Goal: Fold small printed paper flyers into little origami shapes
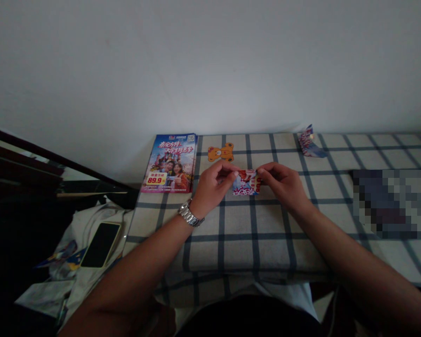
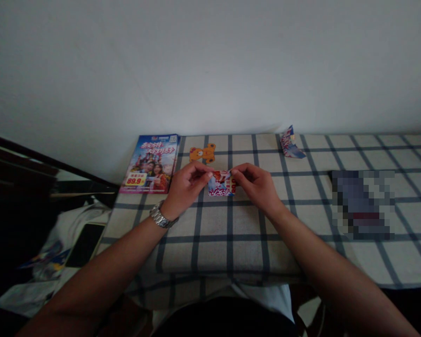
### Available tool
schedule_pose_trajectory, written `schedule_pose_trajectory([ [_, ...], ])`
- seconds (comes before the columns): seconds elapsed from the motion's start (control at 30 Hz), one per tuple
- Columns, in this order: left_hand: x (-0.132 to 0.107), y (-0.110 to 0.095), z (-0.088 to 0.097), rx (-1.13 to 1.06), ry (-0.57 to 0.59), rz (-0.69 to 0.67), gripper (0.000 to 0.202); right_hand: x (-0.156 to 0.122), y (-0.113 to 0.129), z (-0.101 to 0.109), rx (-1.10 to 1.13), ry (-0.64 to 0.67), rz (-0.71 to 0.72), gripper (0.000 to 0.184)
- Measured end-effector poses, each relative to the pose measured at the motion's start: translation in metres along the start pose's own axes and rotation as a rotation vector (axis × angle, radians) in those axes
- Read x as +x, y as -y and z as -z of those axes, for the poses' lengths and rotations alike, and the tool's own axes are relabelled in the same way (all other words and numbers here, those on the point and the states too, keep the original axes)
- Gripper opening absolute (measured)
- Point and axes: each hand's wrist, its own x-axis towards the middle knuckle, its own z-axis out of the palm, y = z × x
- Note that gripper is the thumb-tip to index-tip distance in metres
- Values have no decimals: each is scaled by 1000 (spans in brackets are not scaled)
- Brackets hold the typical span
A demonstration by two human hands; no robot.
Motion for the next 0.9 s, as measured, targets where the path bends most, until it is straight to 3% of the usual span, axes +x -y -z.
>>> schedule_pose_trajectory([
  [0.27,0,-1,-2,-54,4,4,22,-2,0,-1,-26,126,-17,35],
  [0.9,-1,1,-5,33,128,-25,15,-4,2,-1,-199,164,-11,37],
])
